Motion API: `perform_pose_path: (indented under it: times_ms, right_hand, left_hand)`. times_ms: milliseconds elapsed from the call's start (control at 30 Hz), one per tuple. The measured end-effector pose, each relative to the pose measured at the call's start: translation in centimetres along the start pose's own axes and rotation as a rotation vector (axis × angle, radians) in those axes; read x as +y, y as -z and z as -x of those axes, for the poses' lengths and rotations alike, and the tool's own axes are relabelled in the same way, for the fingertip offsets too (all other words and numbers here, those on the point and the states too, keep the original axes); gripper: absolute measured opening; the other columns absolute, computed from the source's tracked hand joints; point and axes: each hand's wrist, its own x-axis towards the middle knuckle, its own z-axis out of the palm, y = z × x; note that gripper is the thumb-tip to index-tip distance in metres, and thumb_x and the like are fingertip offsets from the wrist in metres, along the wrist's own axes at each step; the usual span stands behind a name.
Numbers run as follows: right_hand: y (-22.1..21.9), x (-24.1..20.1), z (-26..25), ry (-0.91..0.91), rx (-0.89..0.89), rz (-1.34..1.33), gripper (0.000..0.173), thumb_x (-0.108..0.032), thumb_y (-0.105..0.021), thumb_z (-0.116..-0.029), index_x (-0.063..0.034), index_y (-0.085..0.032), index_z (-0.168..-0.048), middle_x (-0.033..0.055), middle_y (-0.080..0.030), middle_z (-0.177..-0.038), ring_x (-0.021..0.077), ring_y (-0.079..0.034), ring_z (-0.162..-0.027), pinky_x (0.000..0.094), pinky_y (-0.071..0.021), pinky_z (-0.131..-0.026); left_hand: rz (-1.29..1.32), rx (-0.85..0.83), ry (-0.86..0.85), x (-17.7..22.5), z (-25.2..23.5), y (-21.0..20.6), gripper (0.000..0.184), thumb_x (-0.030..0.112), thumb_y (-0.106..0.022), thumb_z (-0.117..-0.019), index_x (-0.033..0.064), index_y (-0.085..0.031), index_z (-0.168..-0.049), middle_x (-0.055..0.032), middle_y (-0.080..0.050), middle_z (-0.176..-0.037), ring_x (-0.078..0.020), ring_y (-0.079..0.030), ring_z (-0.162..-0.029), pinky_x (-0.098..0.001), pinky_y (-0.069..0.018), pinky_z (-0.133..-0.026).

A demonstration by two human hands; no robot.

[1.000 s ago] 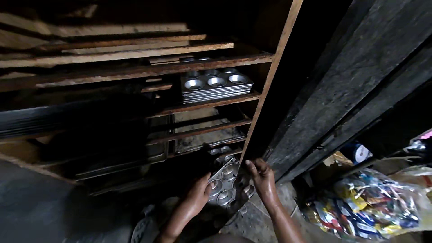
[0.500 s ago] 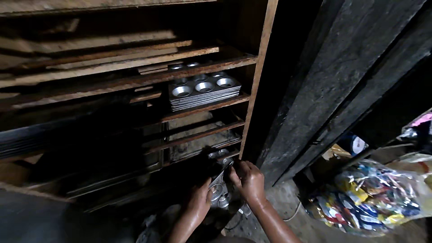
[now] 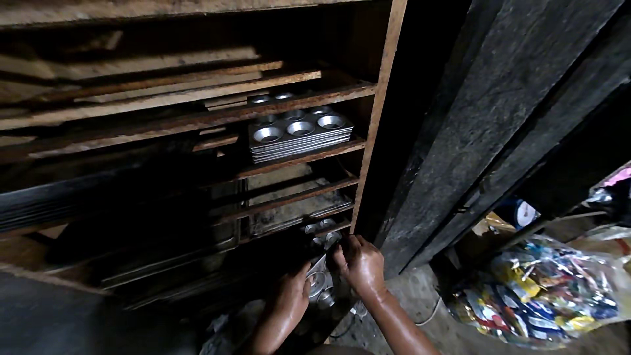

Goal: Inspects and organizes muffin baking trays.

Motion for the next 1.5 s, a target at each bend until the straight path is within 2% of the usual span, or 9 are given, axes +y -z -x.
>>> perform_pose_path:
  times_ms: [400, 600, 833, 933, 1067, 1167, 1233, 1333, 1500]
  right_hand:
    - [0.4, -0.7, 0.2, -0.096, -0.185, -0.029, 0.034, -0.028, -0.066, -0.0799, 0.0023, -0.074, -0.093, 0.0175, -0.072, -0.085, 0.0363, -0.072, -0.074, 0.0528, -0.0573, -0.062]
    - [0.2, -0.9, 0.3, -0.104, -0.200, -0.030, 0.029, -0.021, -0.075, -0.0755, 0.0017, -0.074, -0.094, 0.0176, -0.072, -0.085, 0.0357, -0.073, -0.073, 0.0522, -0.0576, -0.060]
    - [-0.2, 0.2, -0.1, -0.266, -0.264, -0.083, 0.010, -0.007, -0.070, -0.0889, 0.0006, -0.075, -0.094, 0.0186, -0.074, -0.089, 0.0373, -0.074, -0.077, 0.0561, -0.0586, -0.067]
    - [0.3, 0.8, -0.3, -0.330, -0.330, -0.227, 0.020, -0.005, -0.068, -0.0891, 0.0005, -0.074, -0.108, 0.0187, -0.074, -0.100, 0.0364, -0.073, -0.089, 0.0563, -0.0580, -0.081]
    - [0.7, 2.5, -0.4, -0.345, -0.227, -0.365, 0.022, -0.004, -0.065, -0.0937, 0.0008, -0.074, -0.114, 0.0175, -0.075, -0.105, 0.0325, -0.073, -0.097, 0.0519, -0.0565, -0.092]
    - [0.8, 3.3, -0.5, -0.358, -0.118, -0.491, 0.019, -0.016, -0.063, -0.0987, 0.0002, -0.074, -0.097, 0.0105, -0.073, -0.089, 0.0171, -0.070, -0.082, 0.0377, -0.0581, -0.079]
    - [0.6, 3.2, -0.4, -0.353, -0.110, -0.602, 0.024, -0.019, -0.062, -0.0986, 0.0006, -0.073, -0.090, 0.0085, -0.069, -0.090, 0.0110, -0.066, -0.083, 0.0284, -0.0558, -0.078]
    - [0.8, 2.5, -0.3, -0.315, -0.205, -0.776, 0.022, -0.006, -0.058, -0.0972, 0.0051, -0.071, -0.111, 0.0152, -0.070, -0.113, 0.0128, -0.067, -0.104, 0.0269, -0.0553, -0.092]
    - [1.0, 1.0, -0.2, -0.366, -0.284, -0.805, 0.021, -0.017, -0.064, -0.0978, 0.0002, -0.073, -0.107, 0.0070, -0.074, -0.100, 0.0057, -0.069, -0.089, 0.0244, -0.0576, -0.083]
  left_hand:
    - [-0.045, -0.111, 0.060, 0.3, -0.4, -0.7, 0.043, 0.021, -0.047, -0.1075, 0.0069, -0.052, -0.148, -0.0239, -0.067, -0.126, -0.0405, -0.064, -0.119, -0.0554, -0.0469, -0.104]
    - [-0.061, -0.131, 0.090, 0.4, -0.4, -0.9, 0.043, 0.022, -0.045, -0.1082, 0.0097, -0.050, -0.150, -0.0216, -0.067, -0.127, -0.0383, -0.064, -0.120, -0.0534, -0.0478, -0.104]
    - [-0.056, -0.134, 0.077, 0.4, -0.3, -0.9, 0.042, 0.018, -0.045, -0.1077, 0.0088, -0.052, -0.148, -0.0225, -0.067, -0.126, -0.0392, -0.064, -0.118, -0.0535, -0.0482, -0.103]
    - [0.000, -0.094, 0.088, 0.2, -0.4, -0.7, 0.043, 0.018, -0.047, -0.1075, 0.0076, -0.052, -0.149, -0.0232, -0.066, -0.128, -0.0399, -0.063, -0.121, -0.0541, -0.0466, -0.105]
    - [0.112, 0.052, 0.050, -1.1, -0.5, -0.1, 0.041, 0.018, -0.050, -0.1065, 0.0016, -0.055, -0.144, -0.0241, -0.066, -0.128, -0.0385, -0.063, -0.120, -0.0535, -0.0463, -0.106]
    - [0.151, 0.081, 0.015, -1.7, -0.6, 0.0, 0.042, 0.019, -0.050, -0.1064, -0.0017, -0.055, -0.142, -0.0243, -0.064, -0.130, -0.0376, -0.062, -0.123, -0.0526, -0.0450, -0.108]
    - [0.154, 0.084, -0.006, -1.7, -0.6, -0.1, 0.042, 0.020, -0.051, -0.1063, -0.0025, -0.055, -0.141, -0.0246, -0.065, -0.128, -0.0379, -0.062, -0.122, -0.0530, -0.0452, -0.108]
    - [0.162, 0.070, -0.023, -1.7, -0.6, -0.3, 0.043, 0.020, -0.051, -0.1062, -0.0025, -0.054, -0.143, -0.0248, -0.065, -0.129, -0.0374, -0.062, -0.123, -0.0525, -0.0443, -0.109]
    - [0.191, 0.092, -0.042, -1.7, -0.7, -0.9, 0.043, 0.019, -0.052, -0.1055, -0.0042, -0.055, -0.142, -0.0255, -0.064, -0.130, -0.0376, -0.061, -0.125, -0.0522, -0.0436, -0.110]
